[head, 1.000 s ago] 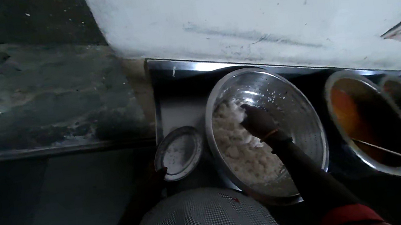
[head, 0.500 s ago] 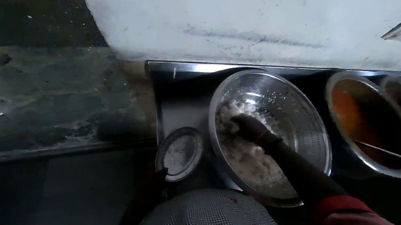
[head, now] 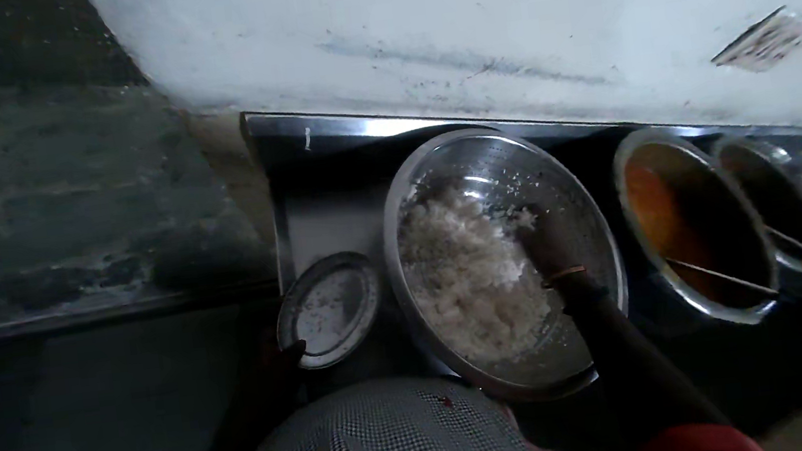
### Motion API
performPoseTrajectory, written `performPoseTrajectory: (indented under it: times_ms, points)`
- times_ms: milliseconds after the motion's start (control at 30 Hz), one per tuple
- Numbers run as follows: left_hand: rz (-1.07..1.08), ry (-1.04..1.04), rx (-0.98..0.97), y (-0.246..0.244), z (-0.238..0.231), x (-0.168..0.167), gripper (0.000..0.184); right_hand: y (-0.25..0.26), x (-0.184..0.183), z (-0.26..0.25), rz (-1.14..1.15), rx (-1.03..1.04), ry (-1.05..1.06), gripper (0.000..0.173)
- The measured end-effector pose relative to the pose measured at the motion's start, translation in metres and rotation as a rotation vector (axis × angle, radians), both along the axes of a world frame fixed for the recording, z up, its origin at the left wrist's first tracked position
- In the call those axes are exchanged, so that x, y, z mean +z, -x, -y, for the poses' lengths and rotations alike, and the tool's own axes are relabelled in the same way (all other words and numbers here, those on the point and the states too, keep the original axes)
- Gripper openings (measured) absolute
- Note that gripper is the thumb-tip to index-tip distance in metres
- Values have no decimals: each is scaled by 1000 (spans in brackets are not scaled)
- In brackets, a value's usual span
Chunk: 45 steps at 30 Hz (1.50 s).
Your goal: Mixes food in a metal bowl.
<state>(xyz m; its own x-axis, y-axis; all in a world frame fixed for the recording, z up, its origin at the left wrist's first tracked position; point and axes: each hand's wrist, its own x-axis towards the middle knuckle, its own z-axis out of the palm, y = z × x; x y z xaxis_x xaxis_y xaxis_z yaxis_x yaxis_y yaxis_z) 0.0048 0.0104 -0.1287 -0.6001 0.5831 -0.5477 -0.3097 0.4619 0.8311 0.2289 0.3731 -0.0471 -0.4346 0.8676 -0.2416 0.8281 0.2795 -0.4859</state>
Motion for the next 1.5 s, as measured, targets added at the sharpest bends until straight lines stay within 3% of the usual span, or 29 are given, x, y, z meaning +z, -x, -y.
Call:
performPoseTrajectory:
  times_ms: [100,133,233,333,467,533,600,700,767,833,967,1067,1167,1267,1367,1500]
  points:
    - [-89,32,-29,4,-1,-5,63,-5,-18,12,290,268,168,84]
    - [-121,57,-56,4,-2,-4,63,2,-23,23,352,344,161,86]
    - [-157,63,-94,2,-4,-1,61,22,-38,33,383,413,31,64]
    - [-141,-22,-76,5,-3,-11,62,33,-32,17,249,401,21,46]
    - [-156,46,-101,2,1,1,50,46,13,29,220,245,10,49]
    - [-145,60,-96,1,2,1,52,48,22,34,275,171,-31,58]
    - [-98,68,-62,0,-1,1,51,44,23,37,290,172,-78,53]
    - [-19,59,5,-2,-5,5,51,20,21,54,294,477,-71,45]
    - [-16,30,8,-1,-5,4,54,-1,10,73,451,783,22,54]
    - [-39,20,-13,1,-5,3,55,-15,-5,78,572,872,42,67]
    - [-61,15,-36,-2,-3,3,50,-17,-18,26,516,611,-80,43]
    - [-25,-48,-2,1,-3,-2,54,-8,-8,-6,362,401,-167,36]
    - [-29,3,-7,-2,-4,6,55,2,14,-1,284,303,-199,47]
    - [-53,146,-21,-3,-9,7,49,7,27,13,351,184,-189,65]
    - [-89,131,-61,0,-4,-6,47,-3,28,19,266,104,-140,55]
    - [-95,123,-38,-1,-5,1,47,-29,32,22,124,71,-74,42]
